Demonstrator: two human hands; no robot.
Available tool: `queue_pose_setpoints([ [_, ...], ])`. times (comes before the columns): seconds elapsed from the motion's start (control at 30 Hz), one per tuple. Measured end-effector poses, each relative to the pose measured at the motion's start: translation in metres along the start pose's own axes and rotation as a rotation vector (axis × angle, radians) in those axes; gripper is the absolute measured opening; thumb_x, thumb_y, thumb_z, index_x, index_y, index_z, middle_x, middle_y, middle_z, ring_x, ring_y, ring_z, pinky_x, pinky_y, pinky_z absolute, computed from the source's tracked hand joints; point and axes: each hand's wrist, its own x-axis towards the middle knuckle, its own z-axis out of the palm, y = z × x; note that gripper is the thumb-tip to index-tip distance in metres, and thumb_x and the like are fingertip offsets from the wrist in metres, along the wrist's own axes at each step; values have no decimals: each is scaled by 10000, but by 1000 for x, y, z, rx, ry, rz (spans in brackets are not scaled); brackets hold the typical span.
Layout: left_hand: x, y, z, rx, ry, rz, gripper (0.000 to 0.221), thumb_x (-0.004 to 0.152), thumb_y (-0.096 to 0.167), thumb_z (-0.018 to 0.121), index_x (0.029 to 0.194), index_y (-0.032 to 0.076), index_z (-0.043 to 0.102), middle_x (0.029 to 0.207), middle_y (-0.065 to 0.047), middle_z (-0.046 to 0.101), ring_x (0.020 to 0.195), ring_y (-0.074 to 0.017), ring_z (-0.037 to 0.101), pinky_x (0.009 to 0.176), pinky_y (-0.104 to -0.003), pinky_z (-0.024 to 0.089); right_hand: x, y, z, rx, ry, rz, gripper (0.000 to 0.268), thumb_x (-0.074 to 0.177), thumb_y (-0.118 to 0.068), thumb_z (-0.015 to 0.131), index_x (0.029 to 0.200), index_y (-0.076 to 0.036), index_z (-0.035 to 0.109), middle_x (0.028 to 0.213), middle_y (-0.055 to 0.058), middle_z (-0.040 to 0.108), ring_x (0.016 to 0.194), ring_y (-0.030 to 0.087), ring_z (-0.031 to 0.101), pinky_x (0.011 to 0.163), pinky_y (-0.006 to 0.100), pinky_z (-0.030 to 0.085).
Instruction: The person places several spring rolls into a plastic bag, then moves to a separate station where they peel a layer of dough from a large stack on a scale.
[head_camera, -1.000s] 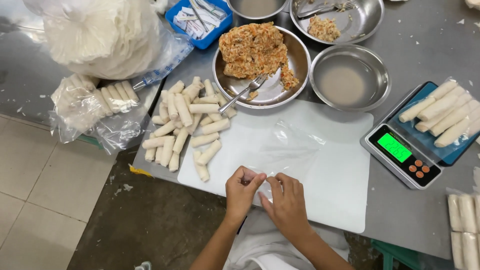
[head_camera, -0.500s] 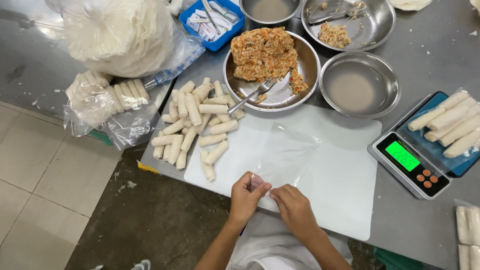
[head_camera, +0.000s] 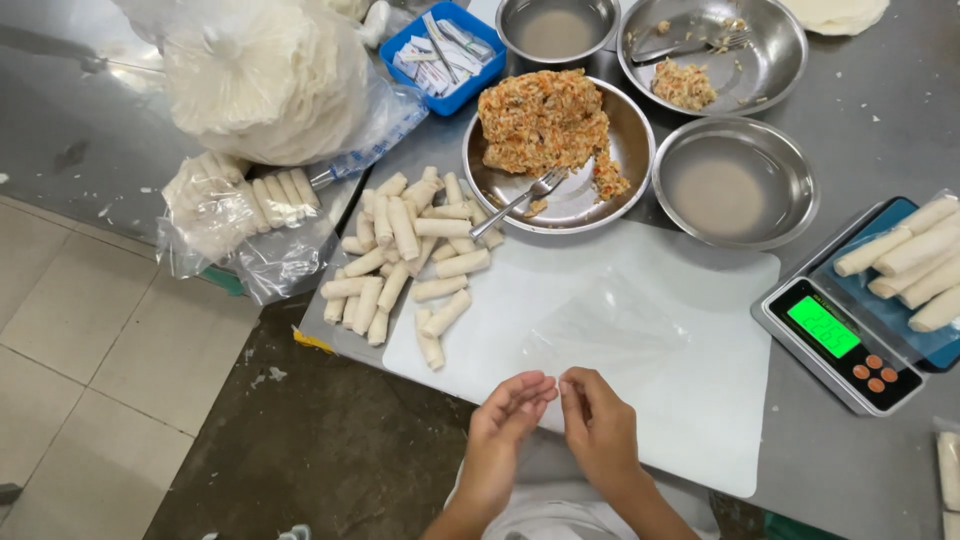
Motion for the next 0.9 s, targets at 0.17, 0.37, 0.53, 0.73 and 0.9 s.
queue_pose_setpoints([
  [0.17,42,-14,-4,-382,-328,-302,588,979,275,508,1535,238,320,1570,-230,430,1382,-359,485,1067,-396,494,-30,-11,25,-173,77,-724,248,1031,-167,466,937,-116,690,761,35,656,578,201,603,533,344,456],
  [0.37,75,-35,14,-254,-520,-87,837,879,750,305,1579,543,-105,1425,-249,552,1235,-428,606,1068,-532,478,-12,59,9,-86,-107,-442,191,931,-270,663,1022,-101,664,868,30,700,753,188,663,691,324,500],
  [0.53,61,-20,9,100,-497,-273,1096,610,942,193,1583,537,-107,1505,-362,449,1252,-464,594,1057,-498,508,65,31,-43,-202,-205,197,319,924,-411,644,818,-111,618,832,0,648,834,165,599,768,337,438],
  [0.73,53,34,-72,714,-602,-87,599,1048,478,290,1401,106,599,1175,-150,730,1064,-208,703,955,-286,609,106,120,-48,-925,191,-137,413,1143,-436,534,845,-151,541,661,-4,549,536,226,509,466,385,354],
  [0.9,94,43,-136,1655,445,292,601,850,690,676,1176,188,637,1030,-56,666,898,-264,739,709,-419,608,111,97,44,-729,186,-883,255,1028,-125,585,1253,-64,688,1173,158,727,1098,285,705,1008,392,542],
])
